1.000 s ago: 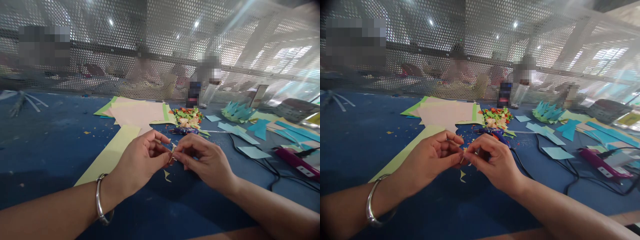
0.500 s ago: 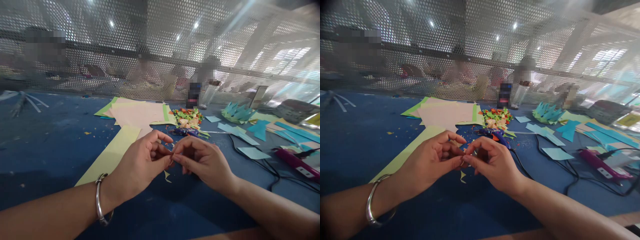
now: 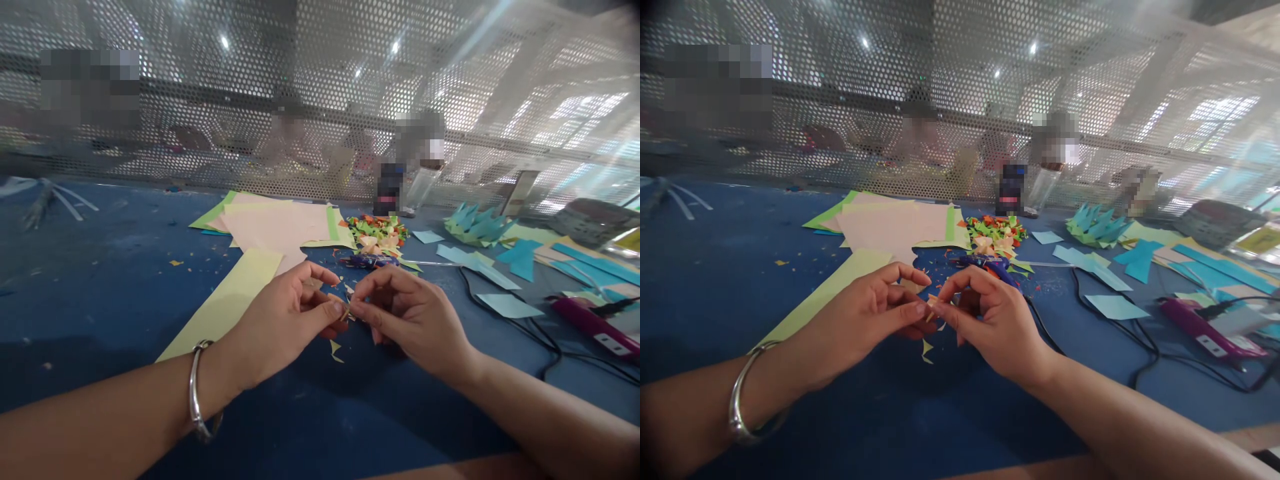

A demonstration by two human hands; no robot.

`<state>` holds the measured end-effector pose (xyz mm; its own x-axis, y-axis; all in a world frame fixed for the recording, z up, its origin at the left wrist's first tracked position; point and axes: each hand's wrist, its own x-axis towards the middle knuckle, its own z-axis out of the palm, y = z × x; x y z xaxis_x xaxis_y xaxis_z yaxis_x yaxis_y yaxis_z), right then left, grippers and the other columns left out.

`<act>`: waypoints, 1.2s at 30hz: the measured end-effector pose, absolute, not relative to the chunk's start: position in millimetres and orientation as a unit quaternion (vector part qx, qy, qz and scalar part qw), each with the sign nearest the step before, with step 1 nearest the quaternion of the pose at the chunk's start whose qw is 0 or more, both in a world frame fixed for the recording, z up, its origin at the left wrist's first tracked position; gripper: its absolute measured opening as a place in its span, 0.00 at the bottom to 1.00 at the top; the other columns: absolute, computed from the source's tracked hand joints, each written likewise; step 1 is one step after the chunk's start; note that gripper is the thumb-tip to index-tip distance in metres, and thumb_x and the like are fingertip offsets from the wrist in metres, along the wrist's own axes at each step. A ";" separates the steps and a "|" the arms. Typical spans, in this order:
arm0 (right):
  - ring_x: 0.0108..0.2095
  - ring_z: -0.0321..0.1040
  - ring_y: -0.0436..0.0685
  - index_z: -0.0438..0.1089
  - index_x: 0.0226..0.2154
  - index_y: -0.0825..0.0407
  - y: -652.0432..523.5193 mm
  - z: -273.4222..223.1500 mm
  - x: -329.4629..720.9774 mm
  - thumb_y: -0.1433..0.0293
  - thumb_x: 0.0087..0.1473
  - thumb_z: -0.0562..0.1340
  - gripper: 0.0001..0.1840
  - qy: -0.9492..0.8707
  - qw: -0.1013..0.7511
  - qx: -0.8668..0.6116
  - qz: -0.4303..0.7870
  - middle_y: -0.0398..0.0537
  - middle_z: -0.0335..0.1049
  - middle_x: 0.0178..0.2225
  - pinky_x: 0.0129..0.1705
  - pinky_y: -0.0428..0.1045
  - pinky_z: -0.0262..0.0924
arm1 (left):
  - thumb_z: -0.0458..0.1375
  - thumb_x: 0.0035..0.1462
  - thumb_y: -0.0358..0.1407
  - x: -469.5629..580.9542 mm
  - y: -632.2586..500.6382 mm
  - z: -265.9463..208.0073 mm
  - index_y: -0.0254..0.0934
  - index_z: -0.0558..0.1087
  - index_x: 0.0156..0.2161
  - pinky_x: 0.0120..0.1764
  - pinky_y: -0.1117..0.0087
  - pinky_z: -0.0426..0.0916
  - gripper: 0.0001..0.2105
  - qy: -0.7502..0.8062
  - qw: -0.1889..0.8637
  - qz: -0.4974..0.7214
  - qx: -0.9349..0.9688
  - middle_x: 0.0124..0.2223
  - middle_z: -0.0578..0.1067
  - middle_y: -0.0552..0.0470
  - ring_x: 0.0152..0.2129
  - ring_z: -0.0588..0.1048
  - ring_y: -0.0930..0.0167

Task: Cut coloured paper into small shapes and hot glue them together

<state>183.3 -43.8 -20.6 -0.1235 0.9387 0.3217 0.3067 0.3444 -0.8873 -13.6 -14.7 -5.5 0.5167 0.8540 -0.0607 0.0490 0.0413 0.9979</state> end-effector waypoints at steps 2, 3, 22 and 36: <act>0.17 0.65 0.45 0.71 0.35 0.52 -44.2 -19.6 183.0 0.62 0.55 0.70 0.12 -0.672 0.468 -0.469 0.332 0.39 0.70 0.25 0.15 0.40 0.55 | 0.66 0.57 0.36 -14.3 -14.0 -4.3 0.39 0.66 0.48 0.40 0.64 0.75 0.17 0.367 0.630 0.318 0.606 0.33 0.79 0.52 0.34 0.81 0.66; 0.16 0.64 0.45 0.71 0.35 0.52 -44.5 -19.3 183.0 0.62 0.55 0.70 0.12 -0.672 0.466 -0.471 0.331 0.39 0.70 0.24 0.14 0.40 0.54 | 0.67 0.56 0.36 -14.6 -13.8 -4.0 0.39 0.66 0.48 0.40 0.65 0.75 0.18 0.365 0.634 0.318 0.603 0.33 0.79 0.53 0.34 0.81 0.67; 0.13 0.61 0.44 0.70 0.35 0.52 -44.2 -16.0 183.7 0.58 0.54 0.70 0.16 -0.662 0.464 -0.477 0.344 0.39 0.69 0.22 0.12 0.41 0.52 | 0.67 0.53 0.31 -14.5 -12.9 -3.2 0.38 0.67 0.42 0.37 0.68 0.73 0.15 0.363 0.632 0.319 0.606 0.30 0.79 0.55 0.30 0.80 0.70; 0.16 0.64 0.47 0.70 0.39 0.51 -33.3 -15.4 204.0 0.64 0.60 0.66 0.08 -0.631 0.555 -0.482 0.250 0.35 0.66 0.19 0.21 0.43 0.60 | 0.66 0.55 0.34 -16.0 -4.4 -6.4 0.35 0.74 0.44 0.33 0.72 0.68 0.11 0.396 0.623 0.390 0.550 0.37 0.79 0.50 0.33 0.78 0.71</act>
<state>204.0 -33.3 -15.4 0.0794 0.8854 0.4580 0.3300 0.4102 -0.8502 -16.0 -4.4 -6.4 0.3822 0.9218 -0.0650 -0.0504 0.0910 0.9946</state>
